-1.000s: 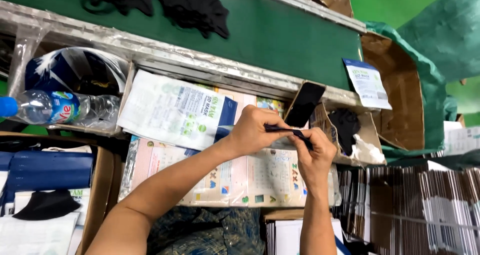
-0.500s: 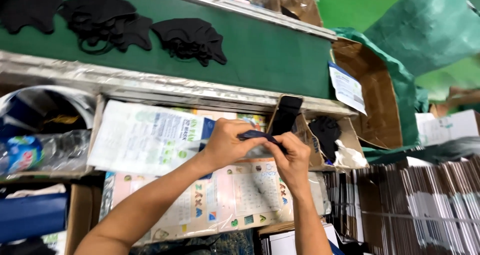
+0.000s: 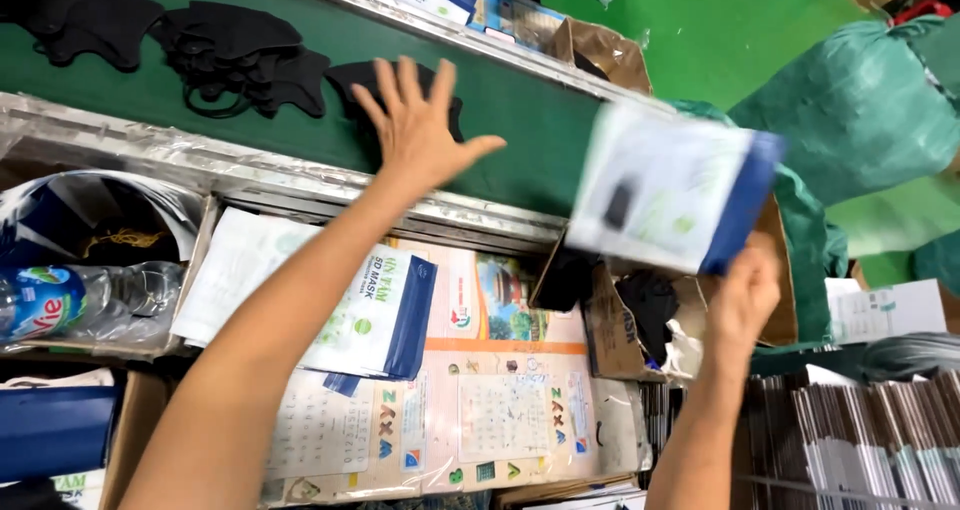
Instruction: Packing black 3D face masks into labeled plastic bags at an industrial workstation.
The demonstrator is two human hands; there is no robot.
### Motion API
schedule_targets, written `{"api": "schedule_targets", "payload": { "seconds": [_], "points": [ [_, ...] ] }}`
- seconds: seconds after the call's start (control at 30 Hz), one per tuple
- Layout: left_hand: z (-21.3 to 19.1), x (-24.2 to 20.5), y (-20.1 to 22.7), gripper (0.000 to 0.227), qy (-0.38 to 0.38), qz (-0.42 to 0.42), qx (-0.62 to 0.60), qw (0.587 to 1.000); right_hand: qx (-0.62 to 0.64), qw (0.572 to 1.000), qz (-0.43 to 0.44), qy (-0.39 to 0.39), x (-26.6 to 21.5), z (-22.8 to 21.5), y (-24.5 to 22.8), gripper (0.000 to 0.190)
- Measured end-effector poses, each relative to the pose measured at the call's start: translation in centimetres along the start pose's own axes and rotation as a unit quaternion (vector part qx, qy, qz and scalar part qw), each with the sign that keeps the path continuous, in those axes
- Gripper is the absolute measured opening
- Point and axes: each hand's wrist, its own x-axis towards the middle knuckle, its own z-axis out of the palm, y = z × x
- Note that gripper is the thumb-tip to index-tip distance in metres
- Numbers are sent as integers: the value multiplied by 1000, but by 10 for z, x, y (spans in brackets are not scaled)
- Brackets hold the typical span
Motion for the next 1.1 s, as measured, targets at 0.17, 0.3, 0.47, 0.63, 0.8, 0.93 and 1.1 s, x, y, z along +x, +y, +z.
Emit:
{"api": "schedule_targets", "payload": {
  "seconds": [0.17,0.3,0.47,0.63,0.8,0.93,1.1],
  "points": [
    [62,24,-32,124,-115,-149,100,977,-160,978,-124,44,-9,4,3,43],
    [189,34,-97,94,-73,-75,218,970,-33,997,-66,-19,-59,34,-1,38],
    [96,0,-54,43,-56,56,39,996,52,996,-19,-73,-98,49,-1,38],
    [31,-90,27,35,-168,82,-407,894,184,972,-38,-140,-101,75,-30,62],
    [-10,-178,68,40,-237,5,-483,843,250,919,130,-277,-125,70,-42,69],
    [-16,-219,34,62,-265,-2,-566,781,324,887,144,-297,-156,25,-52,64],
    [21,-265,21,79,-195,-286,-643,683,3,993,41,-110,-179,16,-29,41]
  ]
}}
